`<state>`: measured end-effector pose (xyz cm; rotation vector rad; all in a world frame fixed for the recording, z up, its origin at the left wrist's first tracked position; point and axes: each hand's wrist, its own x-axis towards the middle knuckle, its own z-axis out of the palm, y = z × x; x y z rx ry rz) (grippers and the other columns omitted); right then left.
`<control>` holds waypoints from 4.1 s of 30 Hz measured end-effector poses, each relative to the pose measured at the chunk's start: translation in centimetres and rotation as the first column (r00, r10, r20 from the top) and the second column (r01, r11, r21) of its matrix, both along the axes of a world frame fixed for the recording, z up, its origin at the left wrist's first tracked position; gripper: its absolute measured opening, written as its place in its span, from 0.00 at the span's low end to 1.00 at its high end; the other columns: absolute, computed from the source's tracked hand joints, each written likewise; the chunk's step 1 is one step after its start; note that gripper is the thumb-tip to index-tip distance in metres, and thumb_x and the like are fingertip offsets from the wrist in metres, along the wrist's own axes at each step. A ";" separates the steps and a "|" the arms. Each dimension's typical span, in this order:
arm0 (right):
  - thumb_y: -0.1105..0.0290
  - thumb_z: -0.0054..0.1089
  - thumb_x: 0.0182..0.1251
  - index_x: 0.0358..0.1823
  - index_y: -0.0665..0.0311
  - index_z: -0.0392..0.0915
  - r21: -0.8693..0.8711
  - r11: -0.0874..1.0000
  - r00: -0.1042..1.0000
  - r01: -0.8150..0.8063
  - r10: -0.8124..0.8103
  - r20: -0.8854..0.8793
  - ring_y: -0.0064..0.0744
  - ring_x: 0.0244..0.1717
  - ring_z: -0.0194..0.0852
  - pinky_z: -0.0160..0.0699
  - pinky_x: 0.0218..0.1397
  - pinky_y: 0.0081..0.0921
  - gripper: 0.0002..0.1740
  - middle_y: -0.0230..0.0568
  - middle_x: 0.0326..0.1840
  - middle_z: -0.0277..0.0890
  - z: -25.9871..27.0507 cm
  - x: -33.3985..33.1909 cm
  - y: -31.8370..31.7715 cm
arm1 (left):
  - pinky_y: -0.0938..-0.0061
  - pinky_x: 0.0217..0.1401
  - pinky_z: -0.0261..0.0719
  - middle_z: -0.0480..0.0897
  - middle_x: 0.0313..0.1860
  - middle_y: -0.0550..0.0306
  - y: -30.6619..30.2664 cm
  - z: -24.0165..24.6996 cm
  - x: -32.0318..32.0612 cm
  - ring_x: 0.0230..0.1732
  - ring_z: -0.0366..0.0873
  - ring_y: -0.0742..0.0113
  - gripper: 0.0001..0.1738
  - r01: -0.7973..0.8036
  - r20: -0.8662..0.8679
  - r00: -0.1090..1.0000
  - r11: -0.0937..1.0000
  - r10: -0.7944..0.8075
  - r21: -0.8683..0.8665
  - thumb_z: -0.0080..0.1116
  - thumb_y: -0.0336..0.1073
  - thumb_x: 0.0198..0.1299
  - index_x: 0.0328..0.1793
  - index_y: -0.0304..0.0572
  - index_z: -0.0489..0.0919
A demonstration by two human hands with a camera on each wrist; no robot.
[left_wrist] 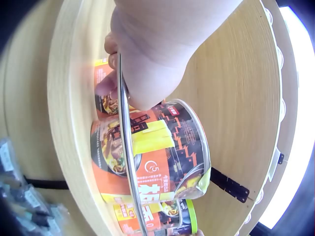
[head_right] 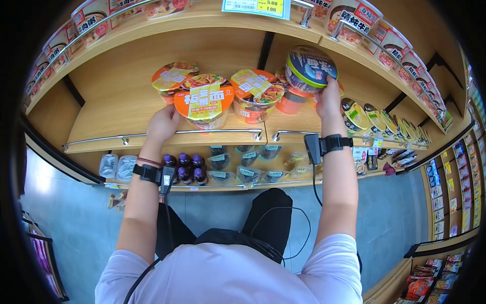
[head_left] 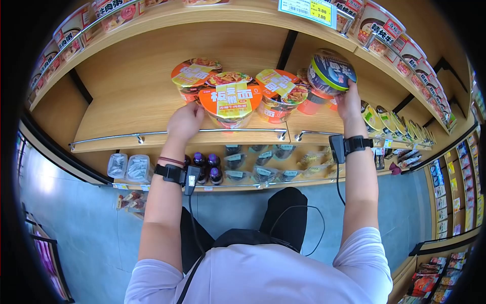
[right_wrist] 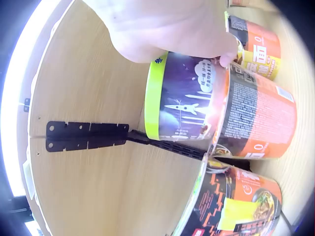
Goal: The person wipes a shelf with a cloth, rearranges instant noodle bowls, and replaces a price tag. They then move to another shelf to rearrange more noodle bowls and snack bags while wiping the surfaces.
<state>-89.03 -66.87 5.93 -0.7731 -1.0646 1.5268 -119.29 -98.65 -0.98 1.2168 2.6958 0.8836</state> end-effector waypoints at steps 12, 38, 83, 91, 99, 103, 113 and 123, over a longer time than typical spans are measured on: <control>0.52 0.43 0.65 0.53 0.61 0.69 -0.175 0.982 0.991 -0.065 0.042 -0.130 0.35 0.50 0.69 0.70 0.50 0.38 0.24 0.39 0.49 0.72 2.0 0.9 -7.4 | 0.60 0.40 0.76 0.82 0.36 0.48 -0.5 -0.4 -0.4 0.41 0.79 0.51 0.17 0.030 -0.014 0.999 0.992 -0.029 0.118 0.45 0.49 0.61 0.43 0.47 0.78; 0.55 0.53 0.63 0.53 0.68 0.72 0.545 0.244 0.558 -0.802 -0.017 0.830 0.50 0.56 0.70 0.67 0.60 0.36 0.25 0.55 0.53 0.73 -7.1 -27.0 -33.3 | 0.50 0.52 0.77 0.73 0.55 0.47 -22.7 5.3 -25.9 0.56 0.72 0.51 0.22 -0.720 0.817 0.524 0.388 -0.239 0.575 0.42 0.45 0.64 0.62 0.46 0.64; 0.73 0.55 0.60 0.42 0.66 0.76 0.813 0.374 0.895 -0.446 0.205 0.396 0.42 0.49 0.74 0.72 0.53 0.32 0.10 0.45 0.47 0.75 -6.9 -16.6 -30.2 | 0.67 0.45 0.79 0.68 0.51 0.48 -0.1 3.4 -6.6 0.44 0.74 0.60 0.35 -0.208 0.722 0.630 0.835 -0.284 0.509 0.58 0.51 0.58 0.63 0.36 0.60; 0.78 0.54 0.60 0.40 0.67 0.77 0.859 0.505 0.972 -0.086 -0.147 0.184 0.30 0.38 0.74 0.74 0.40 0.20 0.08 0.41 0.40 0.75 -3.5 -11.1 -23.6 | 0.77 0.24 0.81 0.76 0.37 0.46 4.4 2.3 -9.1 0.25 0.77 0.66 0.23 -0.371 0.791 0.552 0.772 -0.262 0.515 0.50 0.36 0.63 0.58 0.28 0.62; 0.52 0.57 0.58 0.56 0.69 0.71 0.640 0.541 0.737 -0.546 -0.054 0.674 0.44 0.58 0.70 0.70 0.57 0.32 0.31 0.53 0.58 0.70 2.1 -18.9 -18.0 | 0.78 0.24 0.81 0.76 0.35 0.49 2.9 3.7 -9.8 0.24 0.76 0.67 0.14 -0.390 0.795 0.578 0.793 -0.184 0.467 0.46 0.29 0.63 0.54 0.29 0.67; 0.40 0.58 0.52 0.63 0.71 0.63 0.407 0.463 0.361 -0.787 -0.189 0.913 0.47 0.63 0.64 0.62 0.65 0.33 0.46 0.55 0.62 0.66 3.9 -19.6 -20.7 | 0.80 0.24 0.81 0.75 0.34 0.52 -1.9 4.1 -13.2 0.22 0.74 0.70 0.15 -0.436 0.761 0.630 0.740 -0.154 0.511 0.47 0.30 0.63 0.54 0.30 0.67; 0.40 0.60 0.47 0.68 0.49 0.59 0.320 0.487 0.092 -0.813 -0.435 0.896 0.49 0.73 0.44 0.43 0.66 0.67 0.46 0.46 0.73 0.48 1.2 -18.3 -23.5 | 0.76 0.21 0.84 0.78 0.39 0.42 -16.2 2.7 -20.2 0.23 0.81 0.62 0.14 -0.637 0.676 0.736 0.385 0.045 0.668 0.43 0.24 0.61 0.52 0.27 0.67; 0.50 0.61 0.52 0.67 0.48 0.62 0.374 0.503 0.074 -0.779 -0.519 0.852 0.44 0.73 0.46 0.48 0.63 0.69 0.39 0.43 0.73 0.51 2.0 -16.7 -26.1 | 0.74 0.22 0.85 0.78 0.44 0.38 -16.5 2.5 -19.5 0.28 0.83 0.57 0.17 -0.716 0.716 0.695 0.161 0.064 0.680 0.39 0.19 0.57 0.54 0.26 0.64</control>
